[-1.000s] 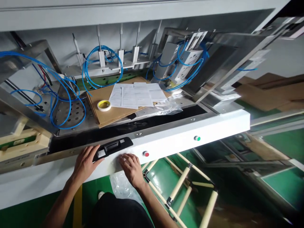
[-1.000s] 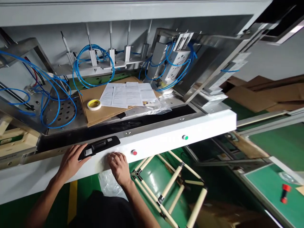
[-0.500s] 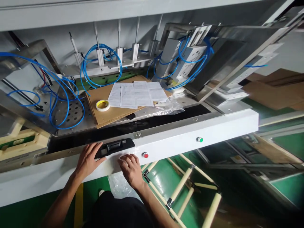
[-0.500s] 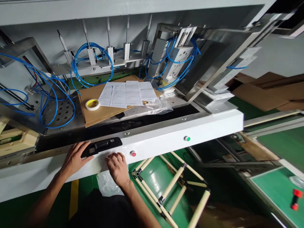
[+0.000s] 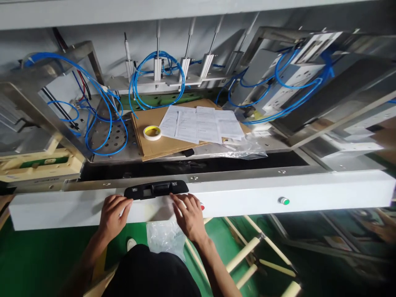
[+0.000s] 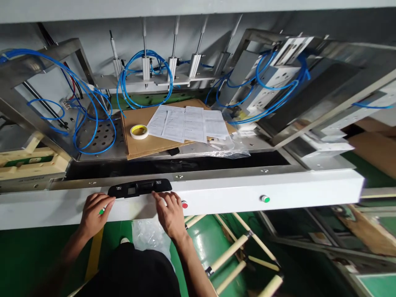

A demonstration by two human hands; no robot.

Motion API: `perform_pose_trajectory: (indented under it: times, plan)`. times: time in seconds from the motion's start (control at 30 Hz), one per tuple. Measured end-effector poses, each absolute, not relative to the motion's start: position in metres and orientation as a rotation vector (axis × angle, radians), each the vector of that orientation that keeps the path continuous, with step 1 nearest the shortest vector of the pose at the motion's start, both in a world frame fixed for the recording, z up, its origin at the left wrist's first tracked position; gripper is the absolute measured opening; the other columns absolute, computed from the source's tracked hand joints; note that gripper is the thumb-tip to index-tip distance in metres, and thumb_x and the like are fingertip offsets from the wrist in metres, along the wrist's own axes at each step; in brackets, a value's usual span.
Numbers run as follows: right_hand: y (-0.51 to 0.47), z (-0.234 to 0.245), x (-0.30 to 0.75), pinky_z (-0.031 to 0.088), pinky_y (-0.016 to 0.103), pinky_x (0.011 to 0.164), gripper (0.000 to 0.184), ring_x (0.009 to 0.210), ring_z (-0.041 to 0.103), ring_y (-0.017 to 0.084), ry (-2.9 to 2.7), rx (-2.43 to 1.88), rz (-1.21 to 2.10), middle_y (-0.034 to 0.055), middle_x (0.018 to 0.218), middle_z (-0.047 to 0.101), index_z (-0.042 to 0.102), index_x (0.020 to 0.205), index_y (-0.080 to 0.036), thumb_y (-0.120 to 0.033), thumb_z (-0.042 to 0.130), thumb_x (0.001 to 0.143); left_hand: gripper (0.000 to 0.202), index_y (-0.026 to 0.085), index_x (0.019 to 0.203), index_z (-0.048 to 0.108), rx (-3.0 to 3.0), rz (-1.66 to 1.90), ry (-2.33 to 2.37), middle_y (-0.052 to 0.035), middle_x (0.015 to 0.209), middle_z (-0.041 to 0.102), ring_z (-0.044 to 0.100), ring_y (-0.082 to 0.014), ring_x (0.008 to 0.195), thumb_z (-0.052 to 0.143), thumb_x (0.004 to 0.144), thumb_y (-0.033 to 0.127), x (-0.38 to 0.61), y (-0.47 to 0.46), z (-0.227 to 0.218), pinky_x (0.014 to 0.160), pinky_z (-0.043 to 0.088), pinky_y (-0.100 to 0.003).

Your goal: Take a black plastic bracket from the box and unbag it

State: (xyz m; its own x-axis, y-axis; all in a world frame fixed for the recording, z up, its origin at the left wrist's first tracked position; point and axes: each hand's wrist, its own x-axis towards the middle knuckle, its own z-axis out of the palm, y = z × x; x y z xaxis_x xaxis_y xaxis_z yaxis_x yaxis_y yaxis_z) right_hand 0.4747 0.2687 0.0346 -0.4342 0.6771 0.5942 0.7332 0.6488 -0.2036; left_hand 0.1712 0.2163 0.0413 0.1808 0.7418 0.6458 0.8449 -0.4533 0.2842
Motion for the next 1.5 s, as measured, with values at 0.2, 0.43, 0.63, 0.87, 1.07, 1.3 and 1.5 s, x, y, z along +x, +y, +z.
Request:
perform_pose_trajectory:
  times: [0.2,0.43,0.63,0.87,1.07,1.3,1.5]
  plan:
    - [0.282,0.039,0.497,0.047,0.039,0.085,0.050,0.092,0.062,0.022,-2.141,-1.086,-0.070,0.0050,0.102,0.077,0.063,0.142,-0.025,-0.002,0.048,0.100,0.014,0.022,0.107,0.071,-2.247,-1.373,-1.769,-0.0027,0.097,0.076,0.068,-0.0197,0.091,0.057,0.104,0.018,0.173,0.218,0.041,0.089,0.050,-0.037]
    - [0.297,0.047,0.480,0.046,0.036,0.079,0.041,0.090,0.063,0.022,-2.049,-1.247,0.048,0.0076,0.101,0.072,0.073,0.122,-0.022,-0.007,0.048,0.095,0.026,0.022,0.095,0.072,-1.981,-1.572,-2.230,-0.0057,0.095,0.074,0.068,-0.0202,0.087,0.055,0.102,0.040,0.183,0.227,0.037,0.070,0.053,-0.029]
    - [0.303,0.048,0.470,0.043,0.038,0.081,0.034,0.088,0.057,0.025,-1.947,-1.420,0.071,0.0068,0.091,0.072,0.075,0.113,-0.022,-0.013,0.050,0.094,0.031,0.021,0.085,0.068,-1.715,-1.519,-2.379,-0.0041,0.080,0.065,0.057,-0.0187,0.069,0.060,0.094,0.049,0.192,0.241,0.036,0.071,0.050,-0.033]
    - [0.310,0.045,0.464,0.043,0.041,0.084,0.039,0.096,0.058,0.027,-1.690,-1.635,-0.135,0.0110,0.110,0.070,0.070,0.124,-0.023,-0.013,0.051,0.092,0.027,0.022,0.099,0.065,-1.639,-1.470,-2.488,0.0002,0.073,0.065,0.057,-0.0174,0.062,0.061,0.089,0.047,0.189,0.247,0.027,0.064,0.047,-0.030]
    - [0.299,0.052,0.415,0.042,0.047,0.107,0.036,0.124,0.058,0.028,-2.092,-1.102,-0.116,0.0129,0.128,0.071,0.063,0.137,-0.023,-0.019,0.052,0.103,0.024,0.022,0.102,0.064,-1.697,-1.366,-2.446,-0.0026,0.081,0.070,0.060,-0.0208,0.067,0.058,0.095,0.045,0.188,0.246,0.028,0.071,0.049,-0.035]
    - [0.304,0.049,0.384,0.040,0.050,0.111,0.039,0.119,0.058,0.029,-2.394,-1.204,0.082,0.0125,0.127,0.071,0.061,0.143,-0.021,-0.026,0.051,0.105,0.048,0.018,0.147,0.055,-2.025,-0.888,-1.843,-0.0192,0.145,0.065,0.062,-0.0366,0.128,0.061,0.103,0.037,0.204,0.229,0.041,0.108,0.044,-0.052]
    - [0.302,0.057,0.386,0.044,0.046,0.097,0.028,0.100,0.060,0.027,-2.407,-1.239,0.093,0.0097,0.105,0.074,0.069,0.126,-0.021,-0.024,0.049,0.106,0.048,0.011,0.150,0.049,-2.399,-0.568,-1.620,-0.0201,0.149,0.062,0.060,-0.0354,0.136,0.054,0.105,0.027,0.207,0.244,0.026,0.115,0.046,-0.052]
